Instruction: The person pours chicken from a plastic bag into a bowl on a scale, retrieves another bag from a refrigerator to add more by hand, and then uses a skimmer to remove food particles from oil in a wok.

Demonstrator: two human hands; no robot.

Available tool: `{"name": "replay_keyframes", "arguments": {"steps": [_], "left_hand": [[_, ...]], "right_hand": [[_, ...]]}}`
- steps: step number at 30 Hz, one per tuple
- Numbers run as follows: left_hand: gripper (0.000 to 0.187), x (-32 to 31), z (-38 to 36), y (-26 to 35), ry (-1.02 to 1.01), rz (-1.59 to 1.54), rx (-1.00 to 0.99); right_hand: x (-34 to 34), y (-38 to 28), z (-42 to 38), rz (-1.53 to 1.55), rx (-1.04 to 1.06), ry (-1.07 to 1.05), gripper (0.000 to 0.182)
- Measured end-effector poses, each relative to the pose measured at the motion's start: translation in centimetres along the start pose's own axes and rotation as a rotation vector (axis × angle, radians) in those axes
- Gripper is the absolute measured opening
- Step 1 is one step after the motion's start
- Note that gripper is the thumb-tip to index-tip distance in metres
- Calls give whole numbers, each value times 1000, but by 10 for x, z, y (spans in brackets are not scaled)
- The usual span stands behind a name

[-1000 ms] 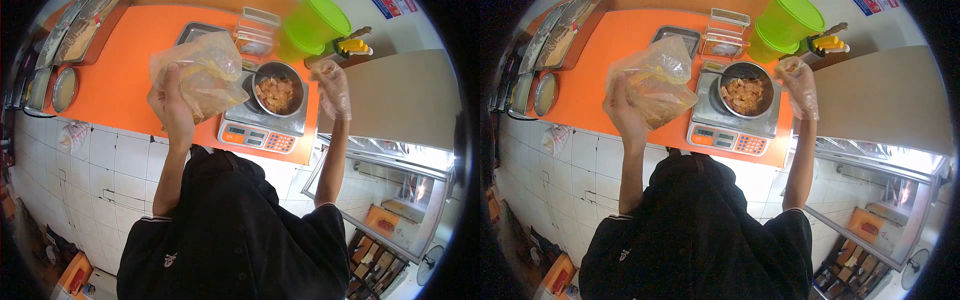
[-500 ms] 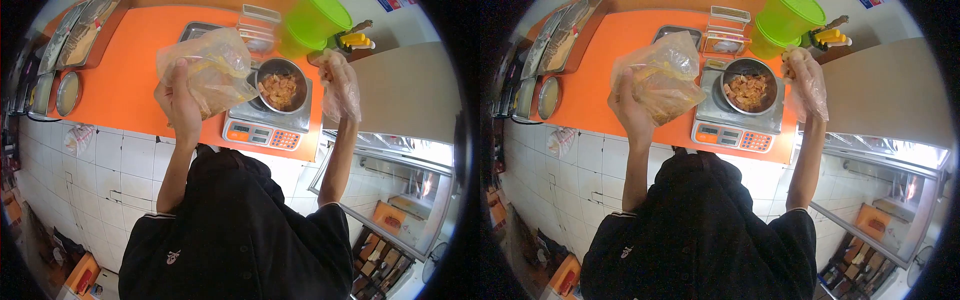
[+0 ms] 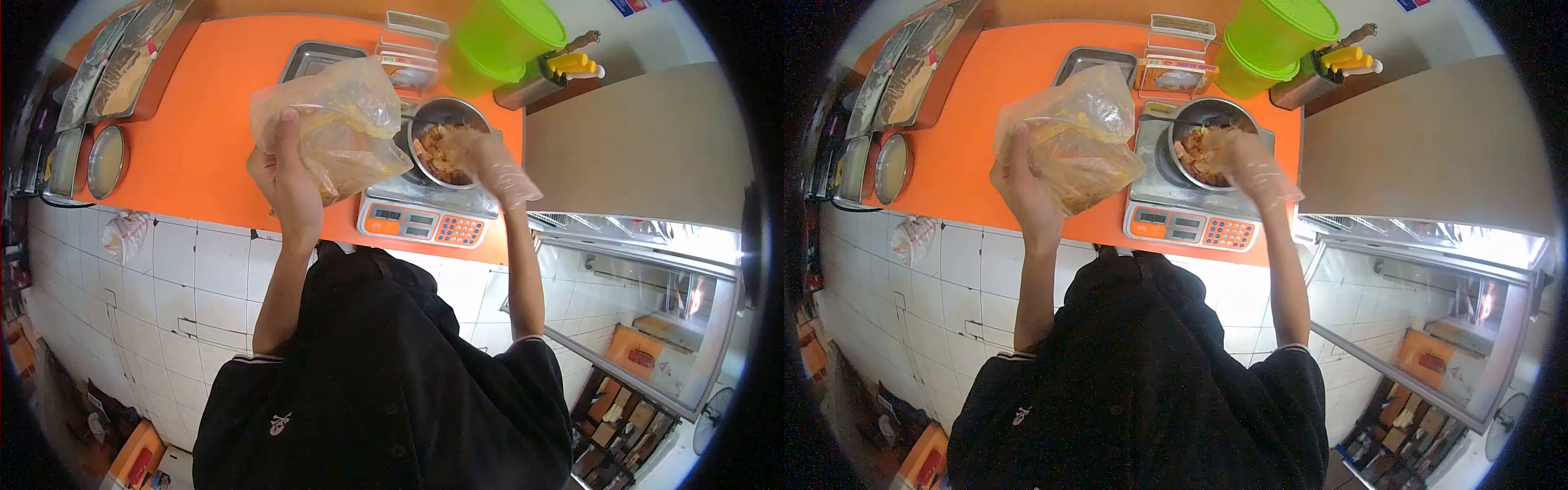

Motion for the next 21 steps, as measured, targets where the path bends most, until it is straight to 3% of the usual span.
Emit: {"name": "replay_keyframes", "arguments": {"steps": [2, 5, 9, 12, 15, 18, 21], "left_hand": [[32, 1, -1, -1, -30, 24, 6], [31, 1, -2, 1, -12, 7, 41], [29, 7, -1, 4, -2, -1, 19], [29, 8, 1, 4, -7, 6, 3], [29, 12, 1, 2, 13, 10, 11], [29, 13, 2, 1, 17, 16, -3], [29, 11, 0, -1, 7, 16, 1]], "right_hand": [[-44, 11, 7, -172, 2, -139, 15], [-83, 45, 15, -201, -143, -108, 15], [-63, 39, 13, -163, -79, -66, 15], [-34, 27, 4, 44, -207, -91, 15], [-27, 41, 0, -40, -362, -239, 18], [-37, 24, 2, 55, 129, 70, 16], [-82, 31, 8, -128, 31, -73, 16]]}}
Point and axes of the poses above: each hand's wrist, its own z-axis towards the middle knuckle, its own x-axis out of the back of the hand, y = z × x, the point moved 8 cm from there along z, towards the middle knuckle, and after that the axes turned 4 degrees about -x, right-handed, at the moved point
